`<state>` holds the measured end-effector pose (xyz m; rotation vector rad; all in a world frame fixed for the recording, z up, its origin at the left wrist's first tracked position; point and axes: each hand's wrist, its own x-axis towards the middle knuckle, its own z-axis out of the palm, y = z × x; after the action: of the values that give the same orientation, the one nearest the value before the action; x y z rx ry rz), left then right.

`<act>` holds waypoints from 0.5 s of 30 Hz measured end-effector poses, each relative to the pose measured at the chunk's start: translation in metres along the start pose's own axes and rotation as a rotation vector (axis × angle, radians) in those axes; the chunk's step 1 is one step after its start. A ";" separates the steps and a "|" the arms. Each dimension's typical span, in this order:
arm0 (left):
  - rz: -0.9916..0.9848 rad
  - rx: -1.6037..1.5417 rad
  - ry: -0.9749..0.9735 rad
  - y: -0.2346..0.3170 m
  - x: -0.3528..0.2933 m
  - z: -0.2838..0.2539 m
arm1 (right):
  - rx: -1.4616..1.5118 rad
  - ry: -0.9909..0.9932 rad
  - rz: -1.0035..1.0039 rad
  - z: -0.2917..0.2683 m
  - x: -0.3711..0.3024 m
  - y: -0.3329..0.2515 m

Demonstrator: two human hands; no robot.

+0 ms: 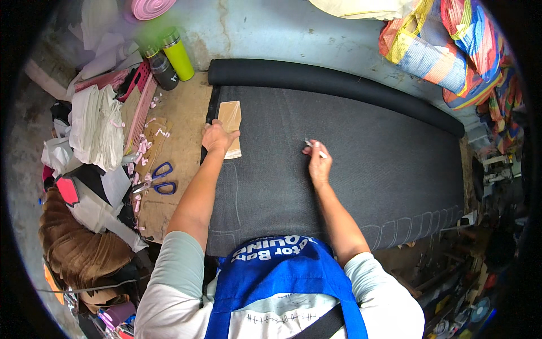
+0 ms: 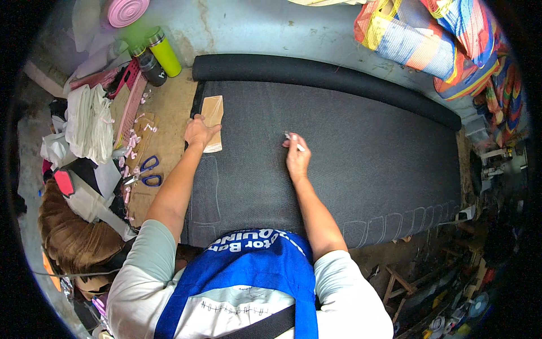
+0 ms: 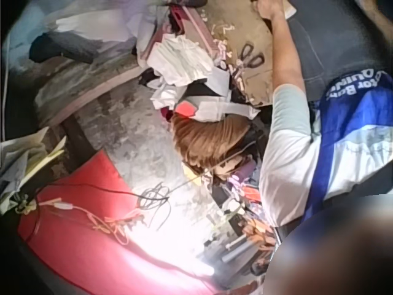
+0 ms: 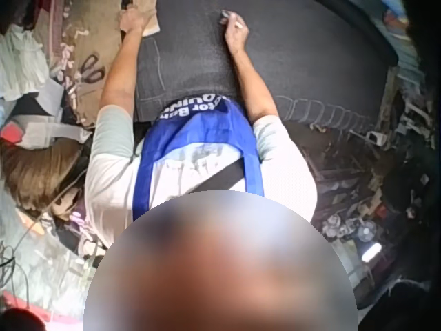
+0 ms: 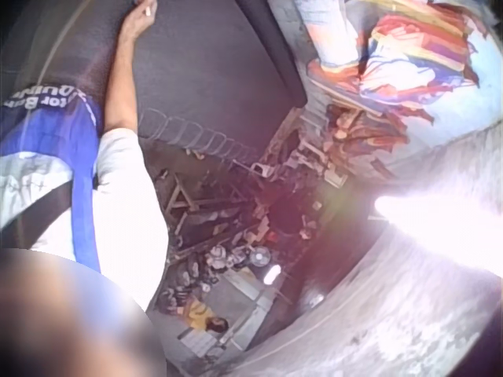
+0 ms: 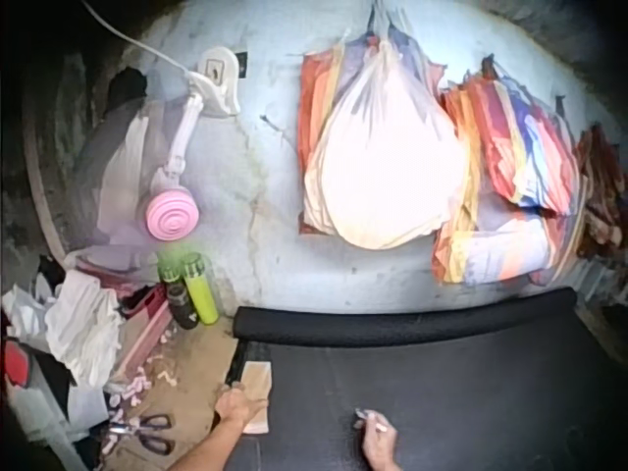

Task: The person uses a small rectangular template and a white marking tool to draw repeated rectangular outlines on a large black fabric roll. They reposition the template multiple times and trace its edges to create a grid of marked sections on the fabric surface.

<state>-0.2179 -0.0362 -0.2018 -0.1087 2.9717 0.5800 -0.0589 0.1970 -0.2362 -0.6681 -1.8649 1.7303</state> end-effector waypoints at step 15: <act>0.495 0.011 0.320 -0.014 -0.033 0.047 | -0.576 2.094 0.133 -0.500 -0.232 -0.033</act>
<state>-0.1797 -0.0298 -0.2460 0.6080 3.3208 0.6456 0.4452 0.4160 -0.1807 -1.7388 -0.5513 -0.1413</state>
